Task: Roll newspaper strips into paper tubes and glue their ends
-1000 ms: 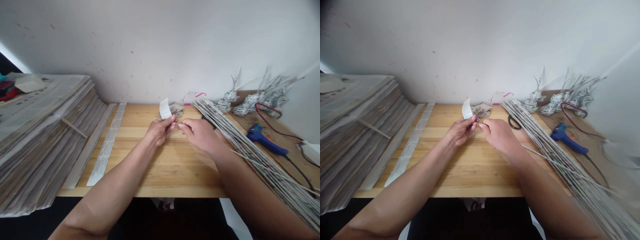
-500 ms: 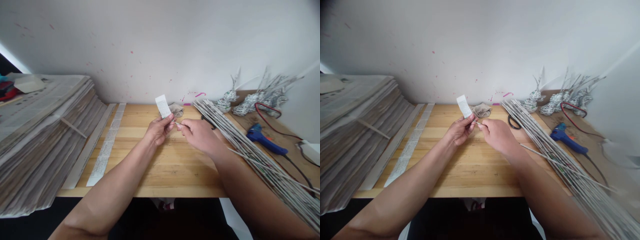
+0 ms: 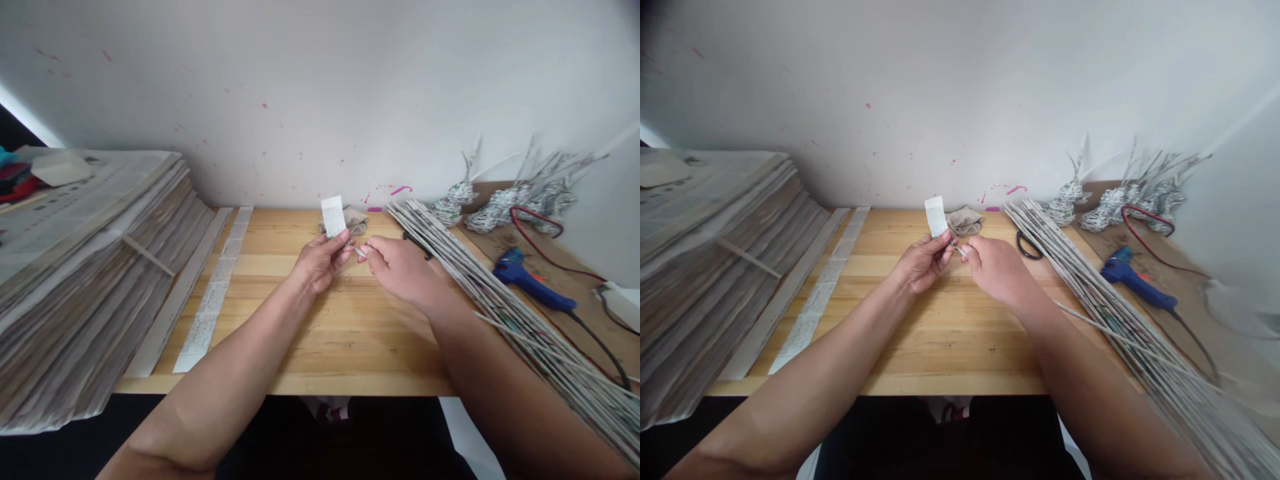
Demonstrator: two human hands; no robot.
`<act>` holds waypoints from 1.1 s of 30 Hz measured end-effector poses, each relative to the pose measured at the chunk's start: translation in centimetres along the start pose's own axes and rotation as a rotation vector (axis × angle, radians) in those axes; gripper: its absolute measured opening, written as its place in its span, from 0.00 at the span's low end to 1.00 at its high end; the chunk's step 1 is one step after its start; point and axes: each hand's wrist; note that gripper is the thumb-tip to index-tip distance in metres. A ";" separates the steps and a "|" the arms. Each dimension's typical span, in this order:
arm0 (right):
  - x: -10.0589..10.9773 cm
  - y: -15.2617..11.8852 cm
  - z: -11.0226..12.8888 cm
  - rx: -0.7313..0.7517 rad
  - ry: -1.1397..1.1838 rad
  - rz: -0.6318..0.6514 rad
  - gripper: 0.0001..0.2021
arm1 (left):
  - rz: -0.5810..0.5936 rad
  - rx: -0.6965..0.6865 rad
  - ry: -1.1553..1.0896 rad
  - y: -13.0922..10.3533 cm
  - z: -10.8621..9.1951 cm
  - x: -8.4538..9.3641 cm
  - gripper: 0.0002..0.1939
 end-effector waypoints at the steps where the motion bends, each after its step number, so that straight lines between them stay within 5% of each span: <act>1: 0.0 0.0 0.0 0.003 -0.002 0.005 0.14 | -0.004 0.000 -0.007 0.0 0.0 0.0 0.02; 7: -0.3 -0.2 0.0 0.047 0.044 -0.072 0.07 | -0.043 -0.018 -0.019 0.0 -0.2 -0.3 0.03; 14: -0.2 0.0 -0.1 0.032 -0.010 0.018 0.13 | -0.035 -0.001 -0.020 -0.1 -0.1 -0.3 0.02; 18: -0.7 0.0 -0.3 0.057 0.016 -0.064 0.06 | -0.039 -0.006 -0.019 -0.1 -0.1 -0.3 0.03; 22: -0.8 0.0 -0.2 0.048 -0.012 -0.117 0.12 | -0.040 -0.021 -0.030 0.0 -0.1 -0.2 0.02; 33: -0.9 0.2 -0.4 0.016 0.014 -0.033 0.13 | -0.032 -0.007 -0.037 0.1 0.0 0.0 0.03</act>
Point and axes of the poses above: each hand's wrist, its own y-axis towards the middle knuckle, its own x-axis out of the back of the hand, z = x × y, and after that the axes turned 13 degrees about -x, right-handed
